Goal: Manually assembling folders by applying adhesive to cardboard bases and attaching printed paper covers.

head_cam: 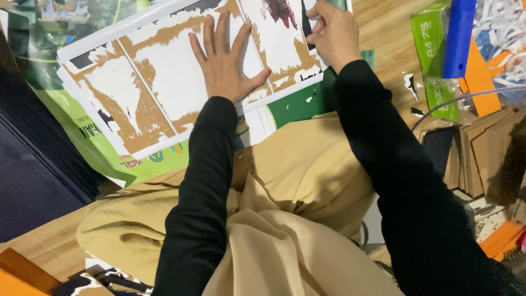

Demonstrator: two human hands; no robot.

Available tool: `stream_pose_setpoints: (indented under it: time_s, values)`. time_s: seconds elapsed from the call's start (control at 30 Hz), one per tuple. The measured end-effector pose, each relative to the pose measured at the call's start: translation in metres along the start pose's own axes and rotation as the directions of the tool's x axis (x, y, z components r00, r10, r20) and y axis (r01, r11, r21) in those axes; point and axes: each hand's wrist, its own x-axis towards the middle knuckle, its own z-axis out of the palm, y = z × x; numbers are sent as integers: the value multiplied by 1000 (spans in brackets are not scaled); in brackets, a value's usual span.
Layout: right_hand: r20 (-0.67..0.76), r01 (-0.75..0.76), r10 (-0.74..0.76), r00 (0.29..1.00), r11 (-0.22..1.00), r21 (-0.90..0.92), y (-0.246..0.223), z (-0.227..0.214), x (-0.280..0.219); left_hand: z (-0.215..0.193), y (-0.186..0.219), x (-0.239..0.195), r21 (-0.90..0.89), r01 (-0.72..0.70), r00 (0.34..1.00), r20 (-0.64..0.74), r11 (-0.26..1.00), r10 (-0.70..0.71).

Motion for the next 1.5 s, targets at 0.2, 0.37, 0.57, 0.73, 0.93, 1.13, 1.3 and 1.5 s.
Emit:
stream_pose_setpoints:
  time_s: [0.2,0.37,0.57,0.73,0.93,1.13,1.3,1.5]
  values:
    - [1,10,-10,1000,999,52,1,0,1,0,0,1,4,4,1000,7,1000,-4]
    - [19,-25,24,1000,998,58,-3,-2,0,-1,1,0,3,10,1000,16,1000,-10]
    - [32,-70,71,997,997,-20,-6,1,1,2,-1,0,9,0,1000,10,1000,0]
    - [29,-119,121,992,991,-69,-6,6,0,-4,1,0,-4,-8,1000,3,1000,8]
    - [4,-45,46,999,985,-168,-3,10,1,-6,2,0,1,11,999,46,1000,-11]
    - [-36,16,-25,999,972,-235,-21,10,-4,-4,-6,-9,76,-7,999,-41,997,11]
    - [-78,37,-81,994,892,-450,-64,22,-20,-24,-39,-67,100,168,986,-20,981,-167]
    - [-38,174,-197,980,930,-323,-133,83,-33,-55,-101,-142,119,469,869,-242,875,-432]
